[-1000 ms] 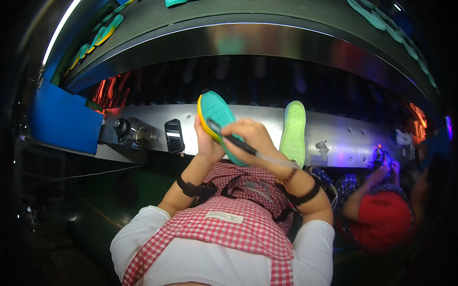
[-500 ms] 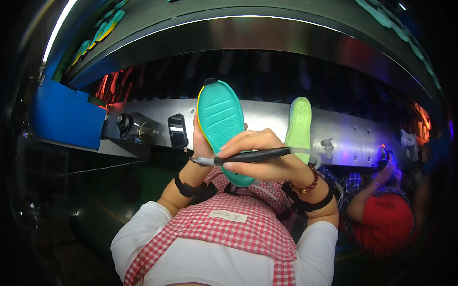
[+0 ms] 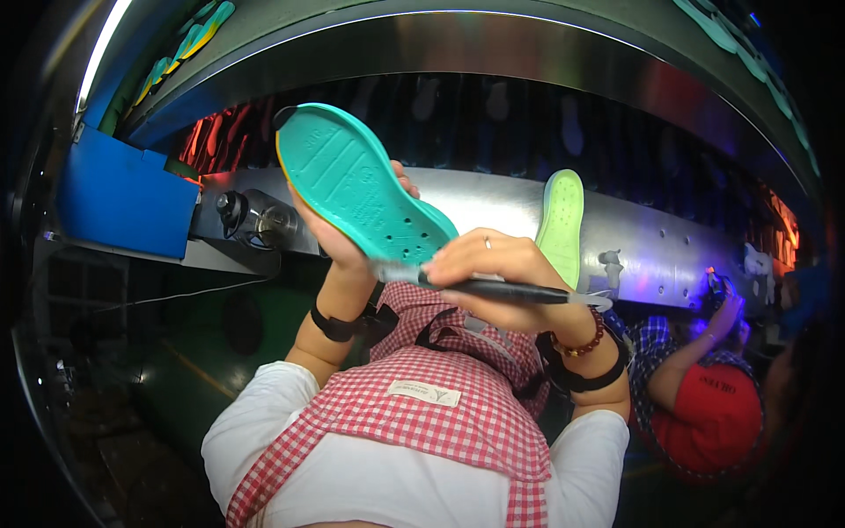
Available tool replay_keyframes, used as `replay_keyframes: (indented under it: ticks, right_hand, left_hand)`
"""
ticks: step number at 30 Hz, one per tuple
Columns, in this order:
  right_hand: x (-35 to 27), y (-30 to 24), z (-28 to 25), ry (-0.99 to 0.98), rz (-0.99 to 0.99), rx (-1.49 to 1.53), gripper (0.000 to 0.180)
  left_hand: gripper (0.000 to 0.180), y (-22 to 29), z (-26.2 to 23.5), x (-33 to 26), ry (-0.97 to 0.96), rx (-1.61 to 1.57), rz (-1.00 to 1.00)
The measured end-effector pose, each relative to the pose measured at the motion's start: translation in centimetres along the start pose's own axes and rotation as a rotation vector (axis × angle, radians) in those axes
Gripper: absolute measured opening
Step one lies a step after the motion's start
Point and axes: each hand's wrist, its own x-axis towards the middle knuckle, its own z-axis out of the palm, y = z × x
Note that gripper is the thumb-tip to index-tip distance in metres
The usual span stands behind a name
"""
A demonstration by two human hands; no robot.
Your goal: Applying a liquid substance, likely paint or adhesive, to shoe soles on a manufacturing line.
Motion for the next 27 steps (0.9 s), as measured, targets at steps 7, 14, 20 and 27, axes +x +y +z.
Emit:
replay_keyframes:
  ticks: [7,14,20,27]
  right_hand:
    - [-0.9,0.4,-0.2,0.150,0.114,-0.033,0.023]
    - [-1.4,1.5,-0.1,0.301,0.293,0.582,0.019]
    - [-0.7,-0.7,1.3,0.242,0.516,0.414,0.020]
    - [0.3,-1.1,-0.4,-0.004,0.215,0.080,0.020]
  left_hand:
    - [0.083,0.8,0.3,0.9,0.126,0.023,0.049]
    - [0.085,1.9,1.2,0.5,-0.070,-0.099,-0.087]
    - [0.064,-1.1,-0.4,-2.3,-0.010,-0.126,-0.234]
    - [0.042,1.3,-1.0,-0.7,-0.213,0.135,-0.570]
